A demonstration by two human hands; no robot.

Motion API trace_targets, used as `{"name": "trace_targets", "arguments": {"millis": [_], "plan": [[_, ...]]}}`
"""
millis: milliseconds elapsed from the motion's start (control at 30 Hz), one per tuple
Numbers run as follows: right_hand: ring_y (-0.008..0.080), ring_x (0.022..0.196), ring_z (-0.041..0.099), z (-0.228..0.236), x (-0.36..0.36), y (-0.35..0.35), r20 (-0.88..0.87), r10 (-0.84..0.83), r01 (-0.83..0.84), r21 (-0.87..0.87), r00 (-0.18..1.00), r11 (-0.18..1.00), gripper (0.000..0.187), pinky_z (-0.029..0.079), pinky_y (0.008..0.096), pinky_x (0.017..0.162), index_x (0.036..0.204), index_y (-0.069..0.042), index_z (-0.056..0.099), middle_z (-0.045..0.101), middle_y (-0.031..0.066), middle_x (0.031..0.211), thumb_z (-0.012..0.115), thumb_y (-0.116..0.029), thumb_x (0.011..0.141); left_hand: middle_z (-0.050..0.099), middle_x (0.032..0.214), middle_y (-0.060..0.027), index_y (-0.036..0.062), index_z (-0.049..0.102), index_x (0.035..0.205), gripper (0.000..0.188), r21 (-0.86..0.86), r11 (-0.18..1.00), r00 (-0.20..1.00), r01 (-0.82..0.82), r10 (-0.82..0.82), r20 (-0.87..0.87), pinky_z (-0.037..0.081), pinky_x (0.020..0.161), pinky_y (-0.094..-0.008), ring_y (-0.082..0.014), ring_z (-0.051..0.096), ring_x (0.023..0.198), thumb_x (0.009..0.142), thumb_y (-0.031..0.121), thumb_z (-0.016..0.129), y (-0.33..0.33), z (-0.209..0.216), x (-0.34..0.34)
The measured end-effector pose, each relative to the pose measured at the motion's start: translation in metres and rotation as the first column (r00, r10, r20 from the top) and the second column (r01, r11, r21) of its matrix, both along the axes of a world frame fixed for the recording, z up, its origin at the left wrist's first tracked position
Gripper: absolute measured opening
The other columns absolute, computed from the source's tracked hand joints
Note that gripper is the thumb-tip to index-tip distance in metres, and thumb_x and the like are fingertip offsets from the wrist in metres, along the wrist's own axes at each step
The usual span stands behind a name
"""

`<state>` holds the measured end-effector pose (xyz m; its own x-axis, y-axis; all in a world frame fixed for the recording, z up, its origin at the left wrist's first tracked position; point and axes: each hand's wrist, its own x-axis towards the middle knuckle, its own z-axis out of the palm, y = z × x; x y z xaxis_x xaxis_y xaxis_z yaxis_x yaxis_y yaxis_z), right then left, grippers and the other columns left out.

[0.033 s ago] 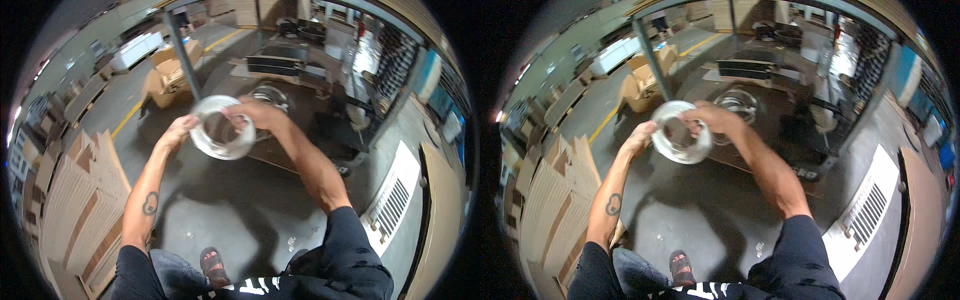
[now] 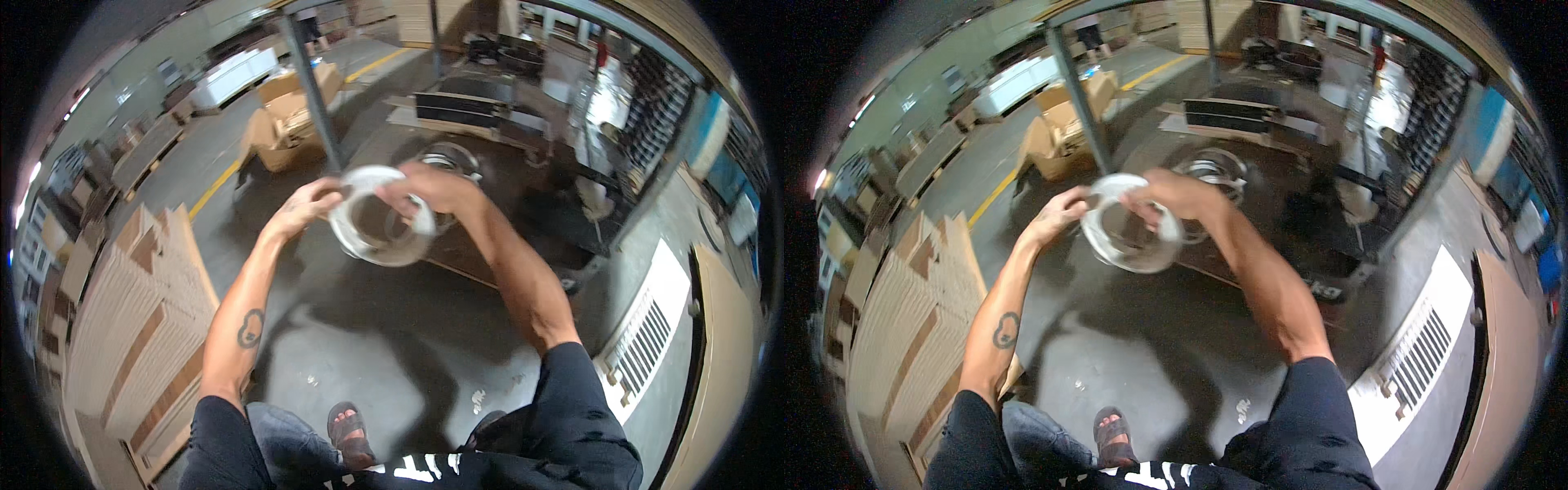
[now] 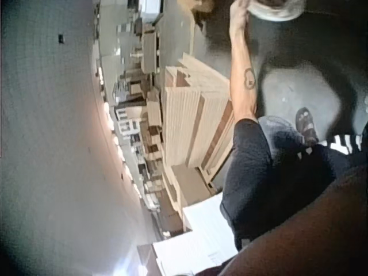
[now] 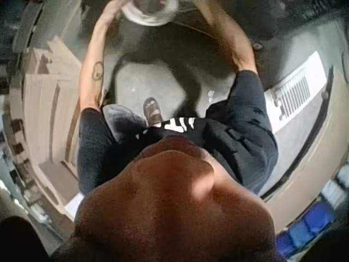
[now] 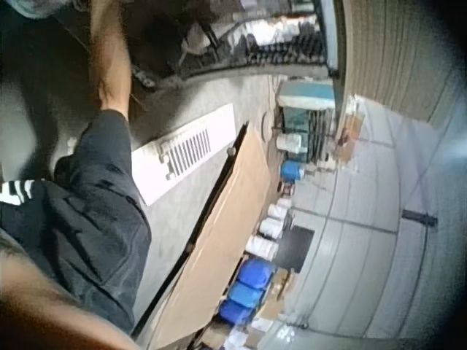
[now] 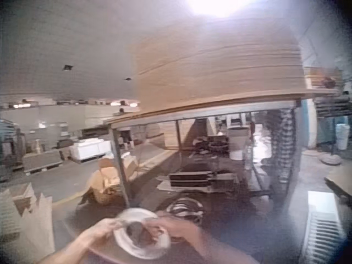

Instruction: The person coils a white cable into a neat loop and places it on a workbench. Then the person clears the workbench by moving several small wooden pieces and debris to the side.

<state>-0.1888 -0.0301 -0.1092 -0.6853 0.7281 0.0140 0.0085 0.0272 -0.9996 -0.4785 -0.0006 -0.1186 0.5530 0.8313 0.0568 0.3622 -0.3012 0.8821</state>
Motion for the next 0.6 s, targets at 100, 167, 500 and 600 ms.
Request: {"name": "trace_targets", "arguments": {"millis": [100,167,500,600], "plan": [[0.012,0.049,0.049,-0.007,-0.004,-0.008,0.257,0.146,-0.148,-0.013,0.955,0.989,0.023,0.043,0.0309,0.047,0.082,0.0,0.064,0.054,0.0004,0.061,0.067,-0.02,0.091,0.058,0.136,-0.0157,-0.0012,0.048,0.139,0.077,-0.128,0.944,0.953,0.304,-0.303,0.027,0.042,0.107,-0.0386,-0.0241,0.054,0.125,0.081,0.037,0.08,-0.022,0.029,0.037],[0.0097,0.048,0.048,-0.019,-0.005,-0.008,0.193,0.205,-0.199,-0.051,0.959,0.979,0.02,0.04,0.0278,0.045,0.087,0.002,0.066,0.054,-0.0009,0.06,0.064,-0.018,0.091,0.068,0.115,-0.0104,-0.0002,0.06,0.126,0.064,-0.018,0.932,0.914,0.361,-0.358,-0.19,0.05,0.093,-0.0342,-0.0188,0.062,0.106,0.077,0.035,0.083,-0.036,0.02,0.06],[0.0151,0.064,0.064,0.001,0.005,-0.015,-0.165,-0.006,0.01,0.025,0.986,1.0,0.029,0.051,0.0282,0.058,0.098,0.003,0.064,0.065,0.0068,0.075,0.069,-0.026,0.093,0.061,0.066,-0.0049,-0.001,0.068,0.091,0.044,-0.207,0.978,0.987,0.013,0.02,0.157,0.047,0.044,-0.027,-0.0121,0.057,0.052,0.082,0.039,0.082,-0.027,0.031,0.062],[0.015,0.066,0.065,0.016,0.003,-0.015,-0.147,-0.078,0.108,0.212,0.986,0.971,0.035,0.052,0.0285,0.059,0.105,0.004,0.061,0.066,0.0086,0.079,0.067,-0.029,0.095,0.057,0.063,-0.0034,-0.0008,0.064,0.092,0.05,-0.212,0.976,0.941,0.051,0.024,0.337,0.054,0.049,-0.0298,-0.0127,0.057,0.05,0.082,0.045,0.081,-0.025,0.031,0.048]]}}
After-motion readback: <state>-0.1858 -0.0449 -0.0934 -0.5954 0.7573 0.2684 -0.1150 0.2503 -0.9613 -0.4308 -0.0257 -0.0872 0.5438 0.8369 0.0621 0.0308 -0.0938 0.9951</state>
